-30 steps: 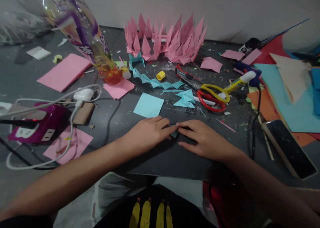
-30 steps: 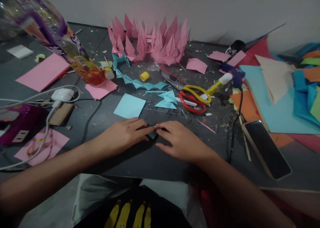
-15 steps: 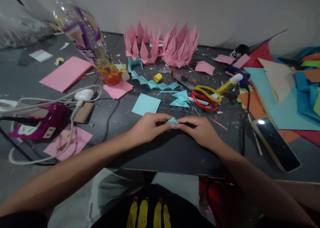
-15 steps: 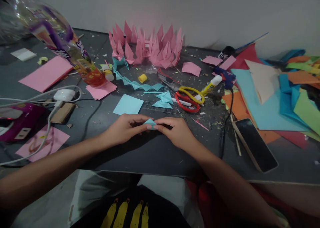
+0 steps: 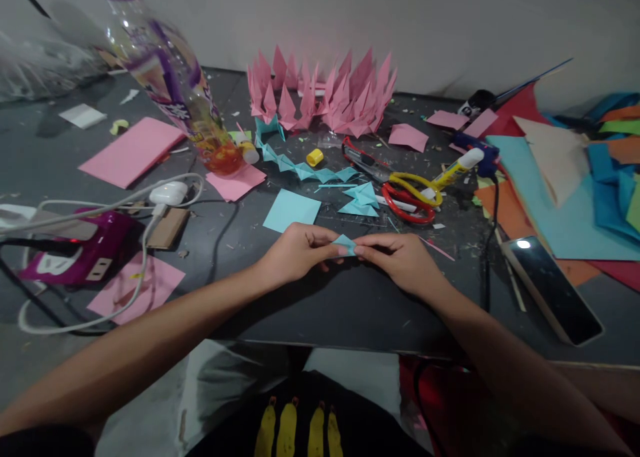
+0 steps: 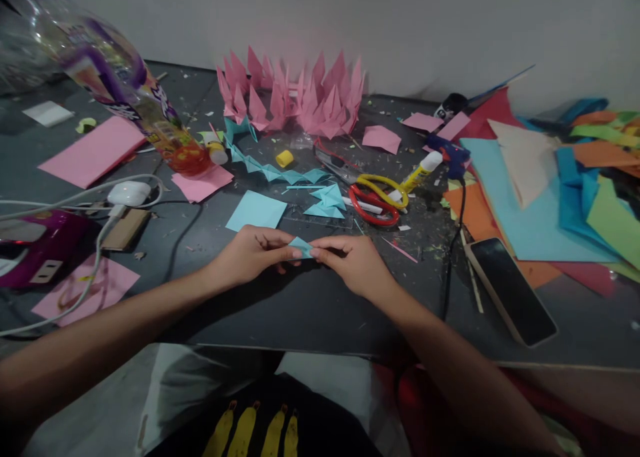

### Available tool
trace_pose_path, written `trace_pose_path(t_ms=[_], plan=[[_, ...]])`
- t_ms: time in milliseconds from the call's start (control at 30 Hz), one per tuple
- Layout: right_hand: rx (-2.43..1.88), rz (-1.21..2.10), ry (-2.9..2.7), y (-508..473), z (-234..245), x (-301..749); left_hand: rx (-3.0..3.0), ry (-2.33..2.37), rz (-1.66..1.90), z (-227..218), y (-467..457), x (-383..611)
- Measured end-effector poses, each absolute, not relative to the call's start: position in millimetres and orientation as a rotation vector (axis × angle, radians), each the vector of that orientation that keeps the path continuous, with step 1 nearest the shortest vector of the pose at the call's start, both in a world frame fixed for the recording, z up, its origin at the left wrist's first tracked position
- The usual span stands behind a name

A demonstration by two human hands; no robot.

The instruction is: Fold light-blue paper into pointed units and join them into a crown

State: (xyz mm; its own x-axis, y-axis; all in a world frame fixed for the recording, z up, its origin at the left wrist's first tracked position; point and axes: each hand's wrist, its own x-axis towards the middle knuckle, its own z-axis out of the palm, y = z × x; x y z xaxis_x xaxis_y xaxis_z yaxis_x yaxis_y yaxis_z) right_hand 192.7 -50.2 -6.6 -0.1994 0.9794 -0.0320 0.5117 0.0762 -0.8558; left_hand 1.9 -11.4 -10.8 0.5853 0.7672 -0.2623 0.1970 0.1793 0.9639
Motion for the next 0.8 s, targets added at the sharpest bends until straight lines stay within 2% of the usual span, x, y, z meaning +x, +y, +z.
trace_pose_path(t_ms=[200,467,667,800], plan=[[-1.386,0.951,-1.924,-52,-7,190,1.396,0.902,0.299,-8,-8,0],[-1.428,1.037,-1.931,-54,-4,182,1.509,0.928,0.358,-10,-11,-1],[-1.444,0.934,-1.971,-51,-4,185,1.321,0.795,0.279,-11,-5,-2],[-1.456,1.105,-1.89,-47,-9,191,1.221,0.658,0.228,-13,1,-8]])
